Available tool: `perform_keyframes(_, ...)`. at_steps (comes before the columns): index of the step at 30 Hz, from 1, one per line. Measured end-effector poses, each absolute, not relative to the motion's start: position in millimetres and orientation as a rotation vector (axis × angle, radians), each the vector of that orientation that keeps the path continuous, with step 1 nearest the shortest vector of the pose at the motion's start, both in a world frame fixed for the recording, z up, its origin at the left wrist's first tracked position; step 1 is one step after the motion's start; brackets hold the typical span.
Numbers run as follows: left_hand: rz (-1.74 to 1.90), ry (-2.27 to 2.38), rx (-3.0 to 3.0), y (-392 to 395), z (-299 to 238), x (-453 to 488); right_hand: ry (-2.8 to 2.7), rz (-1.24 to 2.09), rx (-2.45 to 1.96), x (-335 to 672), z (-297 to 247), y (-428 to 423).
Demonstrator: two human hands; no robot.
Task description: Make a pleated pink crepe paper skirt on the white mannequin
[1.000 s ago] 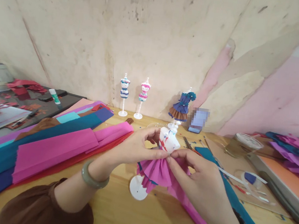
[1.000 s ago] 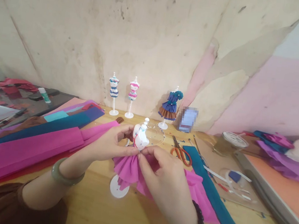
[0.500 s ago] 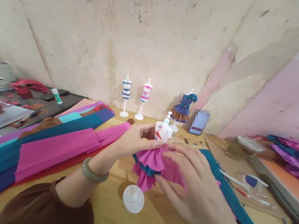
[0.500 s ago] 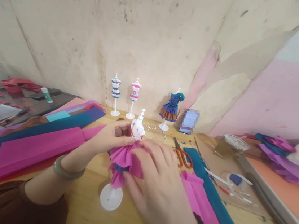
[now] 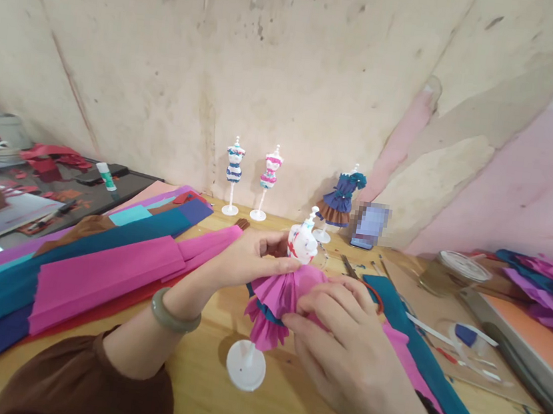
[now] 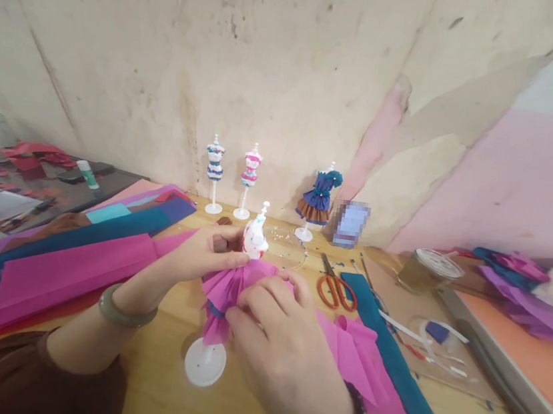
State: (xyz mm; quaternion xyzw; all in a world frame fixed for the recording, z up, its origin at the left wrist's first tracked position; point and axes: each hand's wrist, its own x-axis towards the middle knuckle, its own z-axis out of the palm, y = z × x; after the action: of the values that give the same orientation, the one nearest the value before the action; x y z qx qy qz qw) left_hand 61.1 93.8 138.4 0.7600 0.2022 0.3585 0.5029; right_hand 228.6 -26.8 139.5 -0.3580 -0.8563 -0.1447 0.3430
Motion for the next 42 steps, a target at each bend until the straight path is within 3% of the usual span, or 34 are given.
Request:
perform_keyframes(5,0.817,0.433,1.814,95,139,60,-2.112,-0.156,-0.906,242,147,-29)
perform_keyframes(11,0.709,0.417,1.806,98,135,58,-1.823,0.214,-1.345,264,141,-11)
perform_keyframes(16,0.697,0.409,1.848,95,134,59,-1.795,0.508,-1.394,258,138,-8)
perform_keyframes(42,0.708,0.408,1.897,90,133,60,-1.732,0.456,-1.427,243,133,-11)
